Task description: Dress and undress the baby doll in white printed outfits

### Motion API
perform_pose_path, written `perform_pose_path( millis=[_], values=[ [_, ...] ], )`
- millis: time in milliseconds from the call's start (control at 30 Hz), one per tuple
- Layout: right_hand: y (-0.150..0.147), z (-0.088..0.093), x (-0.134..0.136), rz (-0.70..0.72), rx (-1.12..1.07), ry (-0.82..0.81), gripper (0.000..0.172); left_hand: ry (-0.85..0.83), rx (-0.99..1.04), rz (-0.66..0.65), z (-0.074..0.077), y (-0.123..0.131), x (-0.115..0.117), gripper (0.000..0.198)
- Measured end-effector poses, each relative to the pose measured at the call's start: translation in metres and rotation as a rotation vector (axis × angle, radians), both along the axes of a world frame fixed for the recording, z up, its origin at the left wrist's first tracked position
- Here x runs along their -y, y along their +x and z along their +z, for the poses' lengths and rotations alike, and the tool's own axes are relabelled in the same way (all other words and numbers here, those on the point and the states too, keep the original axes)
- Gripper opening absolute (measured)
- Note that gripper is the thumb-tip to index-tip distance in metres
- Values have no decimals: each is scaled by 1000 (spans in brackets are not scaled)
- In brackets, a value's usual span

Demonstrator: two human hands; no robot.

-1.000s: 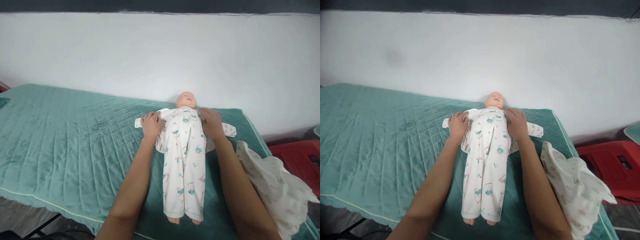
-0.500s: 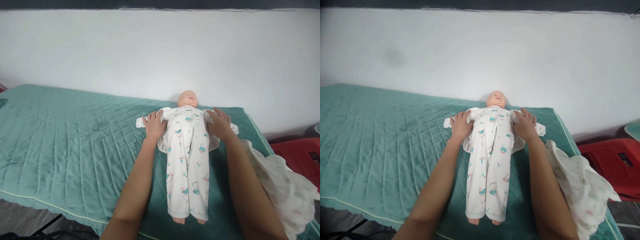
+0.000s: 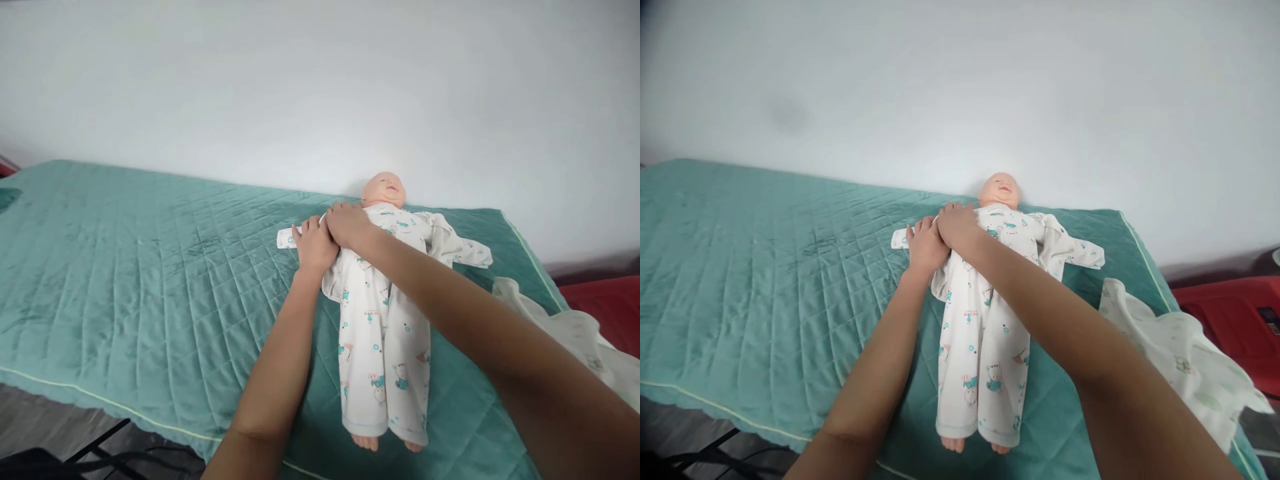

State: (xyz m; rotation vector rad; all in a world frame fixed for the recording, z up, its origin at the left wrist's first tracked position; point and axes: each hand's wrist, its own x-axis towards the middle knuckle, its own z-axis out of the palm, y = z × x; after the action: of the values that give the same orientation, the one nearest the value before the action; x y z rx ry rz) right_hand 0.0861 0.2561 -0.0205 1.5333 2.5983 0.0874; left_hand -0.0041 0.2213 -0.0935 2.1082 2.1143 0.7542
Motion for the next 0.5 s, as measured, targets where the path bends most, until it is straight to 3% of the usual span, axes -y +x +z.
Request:
perform_pose_path(
  millis=[200,333,500],
  values=[
    [9,3,-18,24,56,-86,31,11,-56,14,-1,0,-1,53],
    [23,16,-15,64,80,-70,37,17,-67,9,3,-3,3,57],
    [42,25,-8,87,135,23,32,-14,-62,28,7,-7,9,55]
  ],
)
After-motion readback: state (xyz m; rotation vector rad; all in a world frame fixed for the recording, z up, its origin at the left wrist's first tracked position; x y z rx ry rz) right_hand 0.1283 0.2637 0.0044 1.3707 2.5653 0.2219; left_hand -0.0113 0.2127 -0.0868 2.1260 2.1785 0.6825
